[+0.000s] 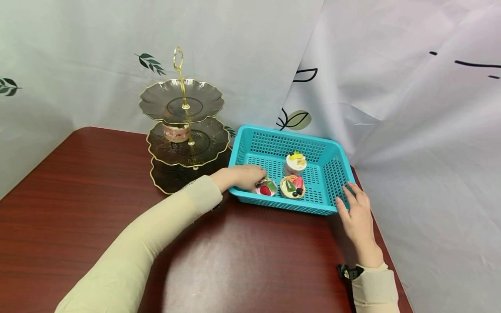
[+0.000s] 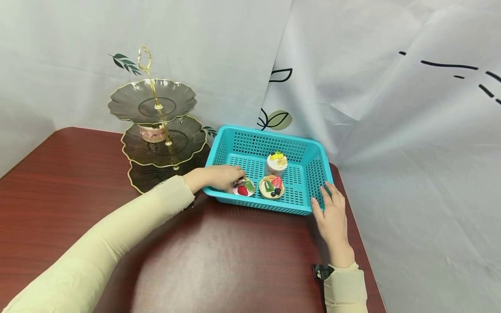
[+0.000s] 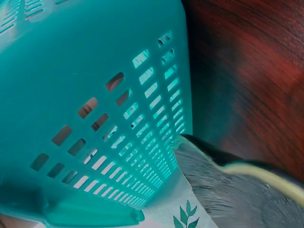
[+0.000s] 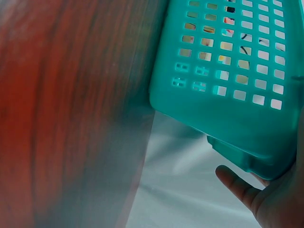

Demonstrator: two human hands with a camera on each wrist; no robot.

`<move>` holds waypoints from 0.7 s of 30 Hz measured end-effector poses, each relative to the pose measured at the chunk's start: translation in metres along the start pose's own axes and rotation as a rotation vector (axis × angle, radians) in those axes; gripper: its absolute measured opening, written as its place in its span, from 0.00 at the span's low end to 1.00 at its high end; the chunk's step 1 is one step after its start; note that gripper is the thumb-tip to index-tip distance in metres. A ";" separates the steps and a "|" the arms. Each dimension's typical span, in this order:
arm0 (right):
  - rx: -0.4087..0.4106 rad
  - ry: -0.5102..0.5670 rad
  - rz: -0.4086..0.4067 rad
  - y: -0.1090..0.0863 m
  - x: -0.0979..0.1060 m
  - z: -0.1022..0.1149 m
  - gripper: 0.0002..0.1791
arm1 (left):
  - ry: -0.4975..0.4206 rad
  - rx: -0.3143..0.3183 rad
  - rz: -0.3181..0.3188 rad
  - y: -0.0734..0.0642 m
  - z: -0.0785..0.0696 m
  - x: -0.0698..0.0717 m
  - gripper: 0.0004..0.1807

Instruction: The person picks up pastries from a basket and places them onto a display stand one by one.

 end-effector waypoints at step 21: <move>-0.001 -0.009 0.003 -0.001 -0.001 -0.001 0.28 | -0.148 0.018 -0.132 0.000 0.004 0.014 0.24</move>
Point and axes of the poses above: each hand's wrist, its own y-axis towards the middle knuckle, its own x-axis out of the back of the hand, z = x × y, the point moved 10 cm from there along y, towards the middle knuckle, and after that the axes turned 11 degrees about -z, right-handed, at the moved point
